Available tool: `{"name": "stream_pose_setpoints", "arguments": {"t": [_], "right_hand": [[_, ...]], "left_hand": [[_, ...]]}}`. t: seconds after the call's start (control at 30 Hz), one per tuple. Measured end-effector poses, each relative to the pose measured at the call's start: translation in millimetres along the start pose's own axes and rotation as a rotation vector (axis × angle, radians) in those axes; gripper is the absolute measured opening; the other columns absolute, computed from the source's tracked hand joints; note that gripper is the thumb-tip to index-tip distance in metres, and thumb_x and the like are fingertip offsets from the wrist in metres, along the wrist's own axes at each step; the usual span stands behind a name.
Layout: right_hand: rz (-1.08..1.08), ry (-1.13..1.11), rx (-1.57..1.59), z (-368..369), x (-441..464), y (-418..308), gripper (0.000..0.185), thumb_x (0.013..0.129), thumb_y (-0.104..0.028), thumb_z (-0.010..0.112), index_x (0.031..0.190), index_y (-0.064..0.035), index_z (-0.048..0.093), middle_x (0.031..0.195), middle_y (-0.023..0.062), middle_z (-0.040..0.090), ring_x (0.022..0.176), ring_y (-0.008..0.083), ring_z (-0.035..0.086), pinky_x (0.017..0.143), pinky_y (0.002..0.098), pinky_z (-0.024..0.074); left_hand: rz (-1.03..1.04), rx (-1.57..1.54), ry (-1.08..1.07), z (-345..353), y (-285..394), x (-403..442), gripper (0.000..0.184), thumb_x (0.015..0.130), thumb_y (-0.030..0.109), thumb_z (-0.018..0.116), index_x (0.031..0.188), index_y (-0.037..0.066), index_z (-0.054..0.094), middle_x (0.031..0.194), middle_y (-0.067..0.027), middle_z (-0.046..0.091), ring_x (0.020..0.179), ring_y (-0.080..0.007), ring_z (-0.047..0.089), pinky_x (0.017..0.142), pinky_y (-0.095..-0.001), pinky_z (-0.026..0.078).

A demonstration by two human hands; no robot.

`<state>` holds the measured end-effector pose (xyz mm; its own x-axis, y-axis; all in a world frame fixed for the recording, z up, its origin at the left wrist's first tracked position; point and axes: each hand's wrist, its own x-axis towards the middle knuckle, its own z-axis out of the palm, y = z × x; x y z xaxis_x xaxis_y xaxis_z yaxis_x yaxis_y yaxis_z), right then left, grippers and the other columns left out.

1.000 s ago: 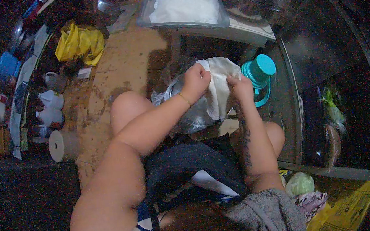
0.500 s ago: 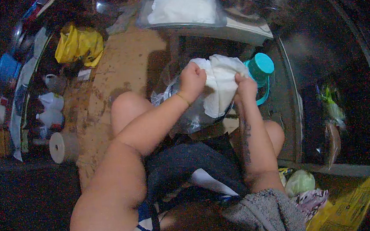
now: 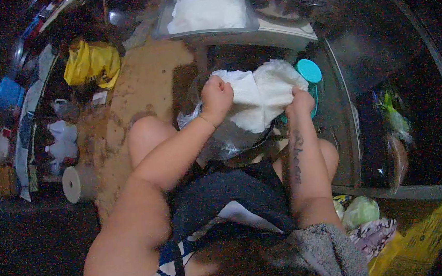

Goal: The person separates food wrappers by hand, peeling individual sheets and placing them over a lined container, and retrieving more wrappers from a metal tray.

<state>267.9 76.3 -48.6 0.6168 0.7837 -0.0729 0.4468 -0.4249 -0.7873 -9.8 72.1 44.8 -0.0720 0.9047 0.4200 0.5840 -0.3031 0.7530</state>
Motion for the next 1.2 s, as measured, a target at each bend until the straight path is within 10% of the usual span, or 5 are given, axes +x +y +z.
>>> {"name": "stream_pose_setpoints", "arguments": {"t": [0.3,0.6,0.7,1.07,1.2], "right_hand": [[-0.035,0.234,0.588,43.2,80.7,96.5,0.036,0.083,-0.001,0.058,0.116,0.0105,0.048,0.108,0.0194,0.060,0.092,0.0333,0.063,0.075,0.0470,0.0528],[0.248,0.462,0.947,-72.6,-46.3,-81.5,0.026,0.081,-0.015,0.062,0.098,0.0045,0.064,0.094,0.0175,0.066,0.083,0.0272,0.065,0.070,0.0380,0.0498],[-0.060,0.295,0.191,-67.0,-42.2,-75.0,0.027,0.080,-0.017,0.064,0.095,0.0049,0.065,0.092,0.0153,0.066,0.079,0.0266,0.063,0.070,0.0364,0.0491],[0.067,-0.613,1.440,-55.8,-94.2,-123.8,0.032,0.084,-0.013,0.062,0.113,-0.0005,0.055,0.105,0.0117,0.063,0.094,0.0278,0.062,0.085,0.0417,0.0496],[0.086,-0.821,1.552,-42.8,-102.0,-125.3,0.033,0.084,-0.014,0.063,0.113,-0.0019,0.055,0.104,0.0115,0.063,0.093,0.0289,0.062,0.087,0.0428,0.0497]], "left_hand": [[0.168,0.104,0.063,-29.0,-7.6,11.2,0.017,0.075,0.012,0.062,0.070,0.001,0.049,0.069,-0.0185,0.054,0.067,-0.0371,0.054,0.062,-0.0455,0.042],[-0.014,0.238,-0.014,-75.0,-53.7,41.6,0.016,0.078,0.016,0.059,0.076,0.001,0.054,0.072,-0.0213,0.059,0.069,-0.0384,0.058,0.063,-0.0441,0.046],[-0.030,0.209,-0.117,-59.6,-67.2,32.8,0.019,0.076,0.018,0.062,0.078,0.000,0.055,0.075,-0.0224,0.060,0.071,-0.0388,0.059,0.065,-0.0427,0.047],[0.036,0.362,-0.350,-11.6,-73.6,21.1,0.067,0.080,0.045,0.066,0.126,0.002,0.046,0.114,-0.0199,0.054,0.107,-0.0323,0.054,0.092,-0.0387,0.044],[-0.634,-0.975,-0.791,-28.5,-7.8,19.4,0.058,0.086,0.040,0.063,0.122,-0.002,0.048,0.114,-0.0131,0.057,0.104,-0.0201,0.056,0.086,-0.0352,0.047]]}}
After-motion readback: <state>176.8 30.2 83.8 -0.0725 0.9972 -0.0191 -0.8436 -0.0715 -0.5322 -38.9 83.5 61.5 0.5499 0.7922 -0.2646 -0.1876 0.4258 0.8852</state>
